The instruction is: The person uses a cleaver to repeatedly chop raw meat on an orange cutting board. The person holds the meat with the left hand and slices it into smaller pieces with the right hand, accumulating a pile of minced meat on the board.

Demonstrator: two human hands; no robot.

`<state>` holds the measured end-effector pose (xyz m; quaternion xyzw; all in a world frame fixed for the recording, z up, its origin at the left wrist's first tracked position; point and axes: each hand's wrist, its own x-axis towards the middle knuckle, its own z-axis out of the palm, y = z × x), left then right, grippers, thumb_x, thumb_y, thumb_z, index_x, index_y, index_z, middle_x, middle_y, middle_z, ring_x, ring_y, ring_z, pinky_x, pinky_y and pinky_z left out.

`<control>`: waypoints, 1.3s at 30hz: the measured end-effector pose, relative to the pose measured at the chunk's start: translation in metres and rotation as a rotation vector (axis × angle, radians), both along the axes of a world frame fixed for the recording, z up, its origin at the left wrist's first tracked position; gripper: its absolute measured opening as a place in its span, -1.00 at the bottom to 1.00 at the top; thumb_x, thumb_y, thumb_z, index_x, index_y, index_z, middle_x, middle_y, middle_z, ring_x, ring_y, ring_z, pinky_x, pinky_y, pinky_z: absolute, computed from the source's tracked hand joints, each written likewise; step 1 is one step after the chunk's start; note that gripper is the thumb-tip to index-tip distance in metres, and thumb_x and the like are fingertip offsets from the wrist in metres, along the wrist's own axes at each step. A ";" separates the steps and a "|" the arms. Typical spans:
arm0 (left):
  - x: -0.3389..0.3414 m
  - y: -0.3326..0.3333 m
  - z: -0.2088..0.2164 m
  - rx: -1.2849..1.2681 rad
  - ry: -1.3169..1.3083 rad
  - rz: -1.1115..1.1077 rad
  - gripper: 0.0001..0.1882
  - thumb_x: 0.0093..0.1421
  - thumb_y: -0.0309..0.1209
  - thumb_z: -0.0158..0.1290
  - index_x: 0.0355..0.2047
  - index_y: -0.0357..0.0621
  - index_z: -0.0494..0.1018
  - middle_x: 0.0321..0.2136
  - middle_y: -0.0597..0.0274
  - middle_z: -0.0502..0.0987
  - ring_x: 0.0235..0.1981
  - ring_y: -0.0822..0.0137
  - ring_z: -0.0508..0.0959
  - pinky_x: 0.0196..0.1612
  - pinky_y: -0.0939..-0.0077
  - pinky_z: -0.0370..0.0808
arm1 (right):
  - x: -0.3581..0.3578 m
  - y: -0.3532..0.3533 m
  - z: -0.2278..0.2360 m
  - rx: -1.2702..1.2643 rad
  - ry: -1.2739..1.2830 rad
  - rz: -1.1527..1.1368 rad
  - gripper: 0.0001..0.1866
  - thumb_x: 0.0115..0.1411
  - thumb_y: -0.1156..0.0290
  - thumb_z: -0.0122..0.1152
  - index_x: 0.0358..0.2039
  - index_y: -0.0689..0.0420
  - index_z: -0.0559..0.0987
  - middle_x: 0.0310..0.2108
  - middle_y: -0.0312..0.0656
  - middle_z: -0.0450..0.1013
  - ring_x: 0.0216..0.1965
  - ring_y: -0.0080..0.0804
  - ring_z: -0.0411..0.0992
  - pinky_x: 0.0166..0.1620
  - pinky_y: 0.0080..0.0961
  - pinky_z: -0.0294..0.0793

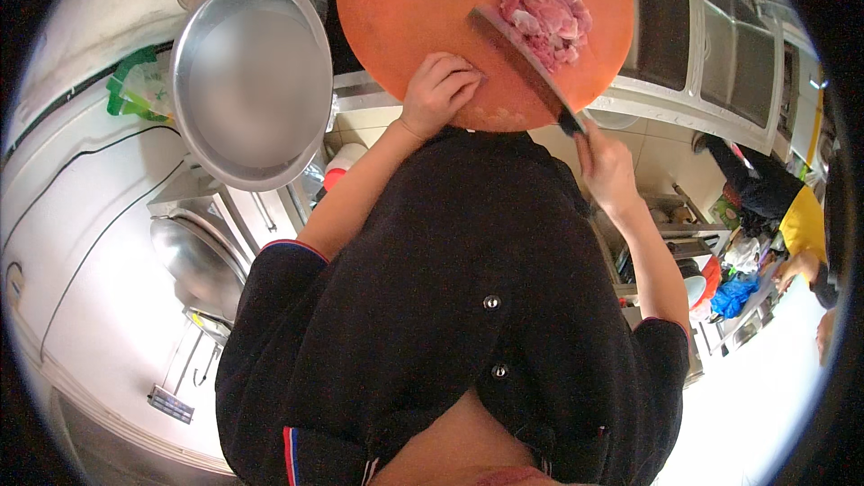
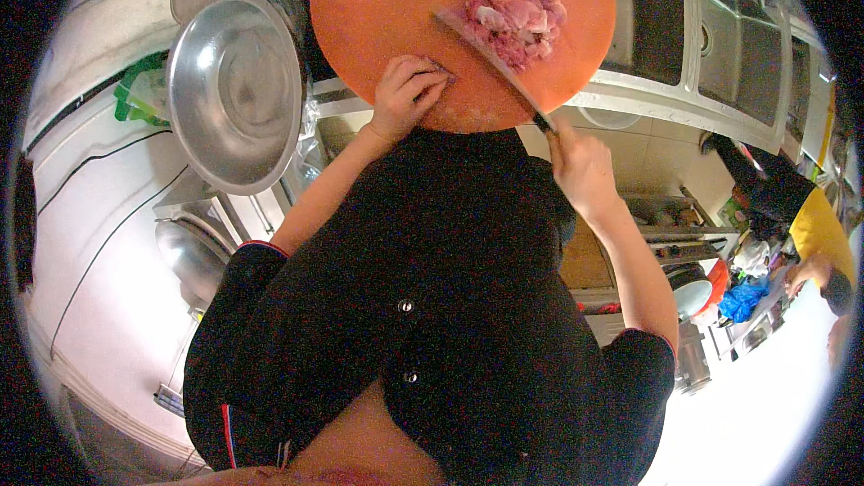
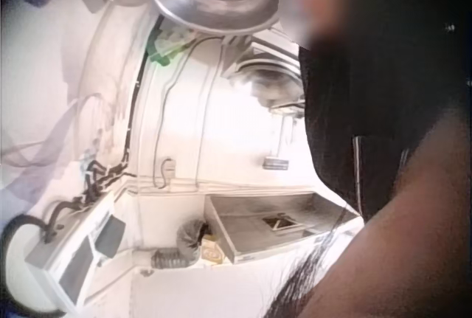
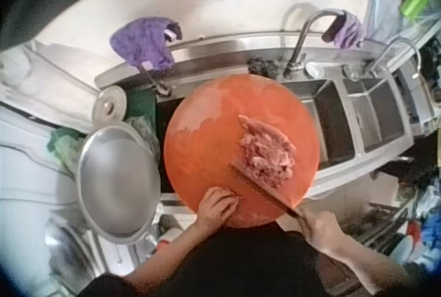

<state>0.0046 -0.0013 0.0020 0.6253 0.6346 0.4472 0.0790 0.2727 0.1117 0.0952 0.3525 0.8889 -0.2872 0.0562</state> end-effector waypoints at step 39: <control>-0.001 -0.006 -0.002 -0.053 0.073 0.049 -0.83 -0.15 -0.48 0.23 -0.48 -0.18 0.53 -0.36 0.18 0.52 -0.20 0.06 0.48 -0.14 0.26 0.46 | -0.071 -0.013 0.008 -0.065 -0.143 0.222 -0.86 0.11 0.52 -0.06 -0.28 0.17 0.30 -0.55 0.06 0.48 -0.50 0.07 0.51 -0.48 -0.04 0.47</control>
